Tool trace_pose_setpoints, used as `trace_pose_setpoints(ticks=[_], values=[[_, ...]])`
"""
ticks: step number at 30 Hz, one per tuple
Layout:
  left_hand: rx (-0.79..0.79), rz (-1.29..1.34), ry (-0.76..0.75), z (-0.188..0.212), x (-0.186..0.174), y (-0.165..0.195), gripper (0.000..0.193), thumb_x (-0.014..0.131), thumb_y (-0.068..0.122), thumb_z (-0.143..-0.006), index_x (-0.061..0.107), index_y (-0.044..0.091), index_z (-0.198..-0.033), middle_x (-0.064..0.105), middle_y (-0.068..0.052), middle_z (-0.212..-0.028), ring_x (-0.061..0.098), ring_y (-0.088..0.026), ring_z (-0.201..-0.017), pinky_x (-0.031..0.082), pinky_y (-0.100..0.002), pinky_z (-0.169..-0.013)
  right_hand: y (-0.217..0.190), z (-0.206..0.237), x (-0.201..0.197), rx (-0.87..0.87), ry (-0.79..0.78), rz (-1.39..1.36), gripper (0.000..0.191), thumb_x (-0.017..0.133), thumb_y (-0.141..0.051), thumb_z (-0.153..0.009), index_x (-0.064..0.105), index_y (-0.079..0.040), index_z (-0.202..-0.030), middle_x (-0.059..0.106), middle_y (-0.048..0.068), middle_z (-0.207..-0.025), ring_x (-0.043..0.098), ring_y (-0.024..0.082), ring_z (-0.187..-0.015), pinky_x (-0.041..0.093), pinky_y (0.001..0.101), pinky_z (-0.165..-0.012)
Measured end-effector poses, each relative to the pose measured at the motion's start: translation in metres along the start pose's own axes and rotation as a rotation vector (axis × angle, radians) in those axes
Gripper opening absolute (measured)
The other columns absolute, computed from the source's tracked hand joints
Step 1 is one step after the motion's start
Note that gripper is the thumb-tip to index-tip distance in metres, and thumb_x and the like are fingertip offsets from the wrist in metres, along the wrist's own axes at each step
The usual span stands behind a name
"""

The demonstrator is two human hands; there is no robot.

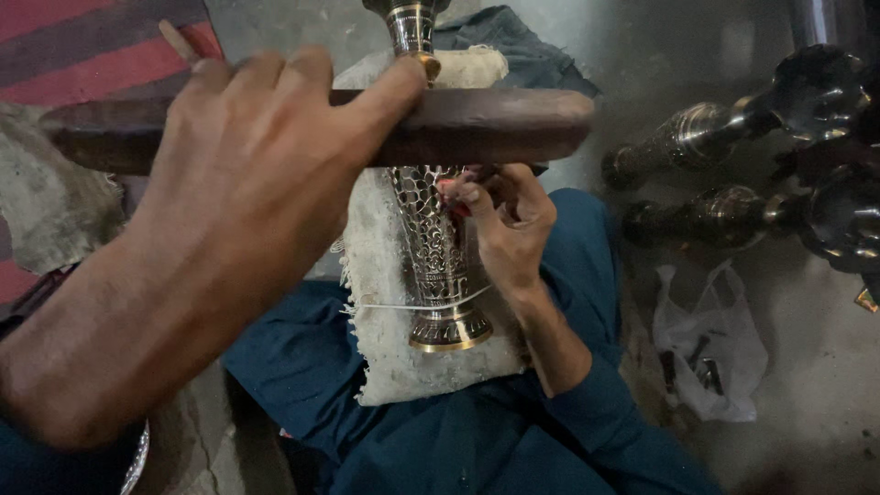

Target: The person uses a small chisel and a wooden mallet to engrave intricate patterns onto a silver-colored metal vase. The vase is secured on a cloth pad on the person's lap, and the person repeatedly strikes the chisel to create detailed designs.

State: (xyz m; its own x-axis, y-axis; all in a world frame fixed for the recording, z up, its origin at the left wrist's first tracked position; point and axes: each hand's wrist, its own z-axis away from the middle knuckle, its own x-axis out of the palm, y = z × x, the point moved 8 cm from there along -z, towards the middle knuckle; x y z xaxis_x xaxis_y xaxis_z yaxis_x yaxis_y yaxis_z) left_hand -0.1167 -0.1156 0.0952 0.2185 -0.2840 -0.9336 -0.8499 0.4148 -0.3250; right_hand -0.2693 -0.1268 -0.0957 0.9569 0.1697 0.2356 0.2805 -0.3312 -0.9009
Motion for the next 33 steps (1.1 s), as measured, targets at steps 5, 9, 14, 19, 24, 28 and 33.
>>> trace_pose_setpoints(ticks=[5, 9, 14, 19, 24, 28, 33], values=[[-0.002, -0.001, 0.002, 0.001, 0.002, -0.007, 0.055, 0.068, 0.009, -0.096, 0.058, 0.020, -0.149, 0.071, -0.020, -0.086, 0.073, -0.028, -0.073, 0.060, -0.047, -0.062, 0.002, 0.002, 0.001, -0.042, 0.012, -0.064, 0.021, 0.065, -0.001, -0.108, 0.061, 0.001, -0.128, 0.071, 0.011, -0.108, 0.075, 0.020, -0.104, 0.066, 0.0353, -0.095], [-0.012, 0.097, 0.025, -0.002, 0.001, -0.007, 0.059, 0.068, 0.009, -0.093, 0.058, 0.015, -0.151, 0.070, -0.022, -0.087, 0.073, -0.029, -0.073, 0.060, -0.046, -0.058, 0.001, 0.001, 0.001, -0.064, 0.017, -0.044, 0.023, 0.065, -0.001, -0.106, 0.059, 0.000, -0.129, 0.070, 0.011, -0.108, 0.076, 0.020, -0.104, 0.068, 0.0372, -0.096], [0.069, -0.240, 0.135, 0.000, -0.006, 0.002, 0.052, 0.070, 0.018, -0.089, 0.060, 0.025, -0.140, 0.074, -0.014, -0.094, 0.076, -0.023, -0.085, 0.062, -0.046, -0.071, -0.001, 0.001, 0.003, -0.076, -0.009, -0.060, 0.018, 0.065, -0.001, -0.109, 0.062, 0.000, -0.126, 0.071, 0.011, -0.104, 0.074, 0.019, -0.098, 0.067, 0.0357, -0.093], [0.052, -0.116, 0.107, 0.001, 0.000, -0.003, 0.047, 0.070, 0.016, -0.099, 0.062, 0.020, -0.145, 0.075, -0.020, -0.100, 0.076, -0.030, -0.089, 0.058, -0.048, -0.073, -0.002, 0.000, 0.002, -0.076, 0.012, -0.038, 0.020, 0.066, -0.002, -0.107, 0.061, 0.001, -0.126, 0.071, 0.011, -0.104, 0.074, 0.018, -0.097, 0.067, 0.0370, -0.094], [0.035, -0.007, 0.072, -0.002, 0.003, -0.004, 0.040, 0.070, 0.016, -0.107, 0.064, 0.016, -0.146, 0.074, -0.024, -0.103, 0.076, -0.034, -0.089, 0.055, -0.055, -0.078, -0.002, -0.001, 0.003, -0.080, 0.005, -0.028, 0.022, 0.066, -0.004, -0.106, 0.061, 0.002, -0.126, 0.072, 0.010, -0.103, 0.075, 0.018, -0.097, 0.069, 0.0378, -0.095], [0.038, -0.140, 0.039, -0.006, 0.000, -0.002, 0.041, 0.067, 0.017, -0.098, 0.062, 0.024, -0.138, 0.074, -0.017, -0.099, 0.076, -0.029, -0.088, 0.057, -0.055, -0.083, 0.000, 0.000, 0.003, -0.044, 0.018, -0.041, 0.018, 0.066, -0.003, -0.107, 0.062, 0.002, -0.124, 0.072, 0.011, -0.105, 0.074, 0.018, -0.097, 0.067, 0.0353, -0.093], [0.099, -0.326, 0.126, -0.005, -0.007, 0.003, 0.051, 0.070, 0.018, -0.089, 0.061, 0.027, -0.138, 0.075, -0.010, -0.095, 0.076, -0.022, -0.089, 0.058, -0.049, -0.091, 0.001, 0.001, 0.002, -0.019, 0.012, -0.054, 0.014, 0.066, -0.003, -0.109, 0.063, 0.002, -0.123, 0.073, 0.011, -0.099, 0.075, 0.017, -0.094, 0.066, 0.0323, -0.089]])
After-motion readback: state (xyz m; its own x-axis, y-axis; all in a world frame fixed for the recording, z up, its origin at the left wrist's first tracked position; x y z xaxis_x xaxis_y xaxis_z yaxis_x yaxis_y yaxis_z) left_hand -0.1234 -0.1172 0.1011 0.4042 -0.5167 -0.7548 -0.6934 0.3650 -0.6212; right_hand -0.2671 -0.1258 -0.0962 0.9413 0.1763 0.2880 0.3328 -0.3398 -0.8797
